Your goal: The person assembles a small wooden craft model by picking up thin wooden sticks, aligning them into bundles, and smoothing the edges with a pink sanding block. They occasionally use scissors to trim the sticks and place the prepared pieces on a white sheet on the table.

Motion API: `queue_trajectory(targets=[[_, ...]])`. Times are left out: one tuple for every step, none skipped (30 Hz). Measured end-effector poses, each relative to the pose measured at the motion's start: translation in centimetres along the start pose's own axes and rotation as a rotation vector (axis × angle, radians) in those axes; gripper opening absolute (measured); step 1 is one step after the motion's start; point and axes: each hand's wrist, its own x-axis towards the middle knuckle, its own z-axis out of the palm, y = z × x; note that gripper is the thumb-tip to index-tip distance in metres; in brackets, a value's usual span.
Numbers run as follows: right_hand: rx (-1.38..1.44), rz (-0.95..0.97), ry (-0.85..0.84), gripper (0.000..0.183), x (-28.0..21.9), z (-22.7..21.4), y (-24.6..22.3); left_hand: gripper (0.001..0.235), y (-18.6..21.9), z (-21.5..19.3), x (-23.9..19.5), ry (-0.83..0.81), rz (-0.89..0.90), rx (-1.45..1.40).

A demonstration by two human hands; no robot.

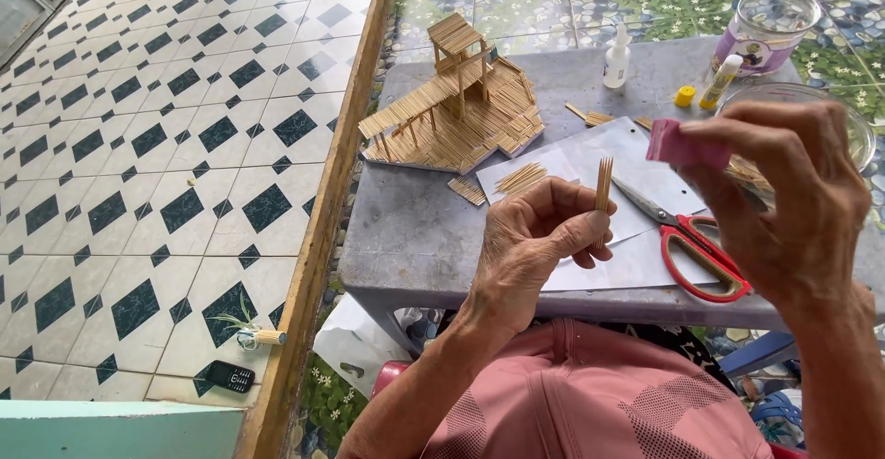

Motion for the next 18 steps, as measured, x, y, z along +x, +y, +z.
queue_trajectory(targets=[[-0.002,-0.007,0.001,0.028,0.1,0.1,-0.5,0.013,0.0,0.1,0.1,0.0,0.007,-0.003],[0.09,-0.073,0.018,0.025,0.3,0.2,-1.1,0.016,-0.1,0.2,0.1,-0.005,0.011,0.01],[0.187,-0.13,0.032,0.023,0.1,0.4,-1.8,0.018,-0.2,0.2,0.0,-0.008,0.006,0.025],[0.188,-0.128,0.031,0.023,0.0,0.6,-1.3,0.018,-0.3,0.2,-0.2,-0.007,0.003,0.025],[0.137,-0.117,0.014,0.025,0.0,0.9,-0.8,0.015,-0.3,0.2,-0.2,-0.013,-0.006,0.008],[0.086,-0.105,-0.002,0.028,0.1,1.2,-0.3,0.012,-0.2,0.2,-0.2,-0.018,-0.015,-0.01],[0.083,-0.104,0.001,0.028,0.1,0.7,-0.6,0.012,0.0,0.2,-0.3,-0.022,-0.015,-0.007],[0.066,-0.039,0.003,0.026,0.1,0.2,-0.8,0.013,0.1,0.2,-0.4,-0.006,-0.016,-0.014],[0.044,0.021,0.006,0.024,0.2,-0.3,-0.8,0.014,0.3,0.3,-0.2,0.006,-0.012,-0.023],[0.037,0.017,0.012,0.024,0.6,-0.1,-1.1,0.014,0.3,0.3,0.1,-0.001,-0.007,-0.024],[0.158,-0.049,0.027,0.023,0.6,0.0,-1.7,0.014,0.2,0.4,0.0,-0.025,-0.006,-0.03],[0.279,-0.114,0.044,0.022,0.6,0.1,-2.3,0.014,0.1,0.4,-0.1,-0.049,-0.006,-0.036],[0.281,-0.108,0.044,0.022,0.3,0.7,-1.4,0.014,0.2,0.5,-0.1,-0.049,-0.012,-0.034],[0.161,-0.062,0.01,0.023,-0.1,1.2,-0.5,0.012,0.2,0.5,-0.2,-0.029,-0.021,-0.016],[0.045,-0.017,-0.023,0.024,-0.3,1.8,0.3,0.01,0.4,0.6,-0.2,-0.009,-0.028,0.004],[0.049,-0.013,-0.022,0.024,-0.2,1.0,-0.3,0.01,0.3,0.5,-0.3,-0.007,-0.032,0.008],[0.12,0.025,-0.014,0.024,0.1,0.3,-0.6,0.011,0.2,0.4,-0.2,0.02,-0.015,0.009],[0.191,0.063,-0.006,0.025,0.5,-0.4,-1.0,0.013,0.1,0.3,-0.1,0.047,0.001,0.01]])
